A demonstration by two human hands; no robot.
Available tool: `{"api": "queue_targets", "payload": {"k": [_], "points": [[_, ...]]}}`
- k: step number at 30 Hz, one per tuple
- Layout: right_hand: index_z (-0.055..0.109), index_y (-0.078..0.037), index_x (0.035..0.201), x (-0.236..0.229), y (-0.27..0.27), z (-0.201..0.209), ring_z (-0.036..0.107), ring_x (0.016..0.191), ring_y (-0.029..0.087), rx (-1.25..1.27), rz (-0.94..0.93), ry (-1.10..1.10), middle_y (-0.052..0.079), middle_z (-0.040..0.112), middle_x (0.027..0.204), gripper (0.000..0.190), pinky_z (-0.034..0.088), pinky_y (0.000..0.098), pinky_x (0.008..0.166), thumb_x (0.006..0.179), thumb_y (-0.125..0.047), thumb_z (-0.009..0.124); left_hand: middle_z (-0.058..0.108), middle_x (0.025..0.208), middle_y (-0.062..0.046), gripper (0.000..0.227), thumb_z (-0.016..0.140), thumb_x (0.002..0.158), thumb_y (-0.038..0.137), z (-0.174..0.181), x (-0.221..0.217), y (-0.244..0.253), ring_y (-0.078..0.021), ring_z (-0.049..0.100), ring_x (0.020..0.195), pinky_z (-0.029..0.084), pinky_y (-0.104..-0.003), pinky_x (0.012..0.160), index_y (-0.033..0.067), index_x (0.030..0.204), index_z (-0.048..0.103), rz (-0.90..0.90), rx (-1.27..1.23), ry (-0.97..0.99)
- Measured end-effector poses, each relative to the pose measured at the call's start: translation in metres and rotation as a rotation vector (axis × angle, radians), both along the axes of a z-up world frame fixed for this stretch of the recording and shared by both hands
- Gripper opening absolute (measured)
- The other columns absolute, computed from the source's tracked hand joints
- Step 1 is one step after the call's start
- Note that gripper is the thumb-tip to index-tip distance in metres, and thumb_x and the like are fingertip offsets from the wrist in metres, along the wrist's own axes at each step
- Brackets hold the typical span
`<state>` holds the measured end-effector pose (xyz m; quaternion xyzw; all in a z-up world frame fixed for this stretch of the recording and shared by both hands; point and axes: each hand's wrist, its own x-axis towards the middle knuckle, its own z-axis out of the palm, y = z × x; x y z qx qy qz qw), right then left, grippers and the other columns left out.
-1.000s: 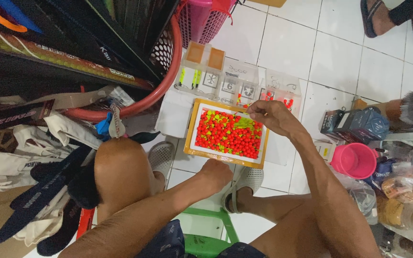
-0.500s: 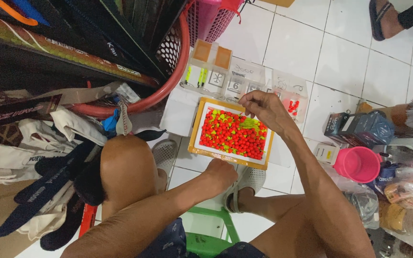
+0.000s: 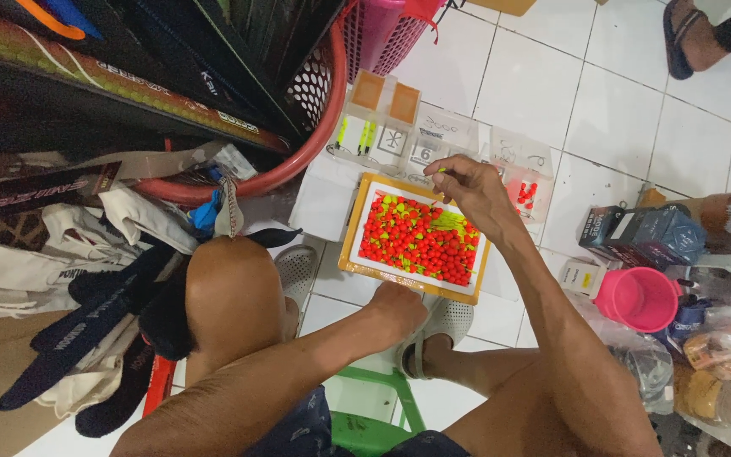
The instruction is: Picking up small red and yellow fishing lure components and placing them into a sorting tray
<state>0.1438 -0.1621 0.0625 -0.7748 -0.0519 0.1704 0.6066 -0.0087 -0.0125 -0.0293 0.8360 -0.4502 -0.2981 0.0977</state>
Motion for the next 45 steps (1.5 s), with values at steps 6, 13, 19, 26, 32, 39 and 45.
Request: {"api": "queue_targets", "payload": {"k": [6,13,19,26,32,39,45], "points": [[0.07,0.001,0.117,-0.004,0.005,0.02,0.067,0.094,0.022,0.136,-0.077,0.033,0.015,0.067,0.101,0.02,0.06,0.0289,0.077,0.101,-0.009,0.067,0.071,0.071,-0.011,0.008,0.075,0.08,-0.003,0.01,0.003,0.004,-0.0241,0.067,0.064,0.051,-0.037,0.05,0.0049,0.077,0.076,-0.058,0.014,-0.018],[0.056,0.0,0.137,-0.007,0.006,0.03,0.069,0.085,0.023,0.253,-0.089,0.035,0.016,0.067,0.097,0.04,0.062,0.0292,0.069,0.099,-0.005,0.067,0.072,0.072,-0.012,0.007,0.073,0.08,-0.004,0.025,0.005,0.008,-0.0244,0.068,0.066,0.055,-0.035,0.053,0.0015,0.081,0.077,-0.06,0.059,0.032],[0.052,-0.001,0.136,-0.008,0.008,0.039,0.073,0.078,0.023,0.278,-0.073,0.03,0.016,0.067,0.096,0.039,0.063,0.0274,0.056,0.1,-0.006,0.065,0.071,0.071,-0.013,0.006,0.076,0.08,-0.004,0.026,0.006,0.008,-0.0242,0.068,0.063,0.057,-0.036,0.052,0.0019,0.08,0.077,-0.021,0.026,0.055],[0.054,-0.002,0.128,-0.017,0.015,0.061,0.075,0.08,0.027,0.314,-0.059,-0.007,0.017,0.067,0.097,0.029,0.061,0.025,0.05,0.101,-0.009,0.062,0.07,0.068,-0.012,0.007,0.076,0.079,-0.006,0.028,0.006,0.006,-0.0225,0.067,0.061,0.058,-0.036,0.052,0.0016,0.08,0.077,-0.062,0.047,0.014],[0.053,-0.004,0.124,-0.018,0.013,0.066,0.076,0.082,0.029,0.331,-0.065,-0.047,0.018,0.067,0.098,0.023,0.057,0.0233,0.045,0.103,-0.011,0.06,0.07,0.069,-0.012,0.008,0.074,0.08,-0.007,0.036,0.009,0.009,-0.0233,0.068,0.064,0.058,-0.036,0.053,0.0008,0.08,0.076,-0.041,0.039,0.043],[0.052,-0.006,0.122,-0.015,0.01,0.064,0.075,0.083,0.028,0.305,-0.048,-0.105,0.017,0.067,0.099,0.018,0.054,0.0224,0.046,0.106,-0.012,0.056,0.07,0.068,-0.012,0.01,0.076,0.079,-0.008,0.025,0.004,0.008,-0.0232,0.068,0.061,0.058,-0.037,0.052,0.0019,0.08,0.077,-0.063,0.036,0.005],[0.054,-0.006,0.123,-0.014,0.008,0.061,0.074,0.083,0.027,0.284,-0.047,-0.121,0.017,0.067,0.099,0.018,0.055,0.0234,0.047,0.106,-0.012,0.056,0.071,0.069,-0.014,0.008,0.077,0.079,-0.007,0.027,0.006,0.006,-0.0242,0.069,0.061,0.059,-0.037,0.054,0.0007,0.083,0.078,-0.04,0.033,0.036]]}}
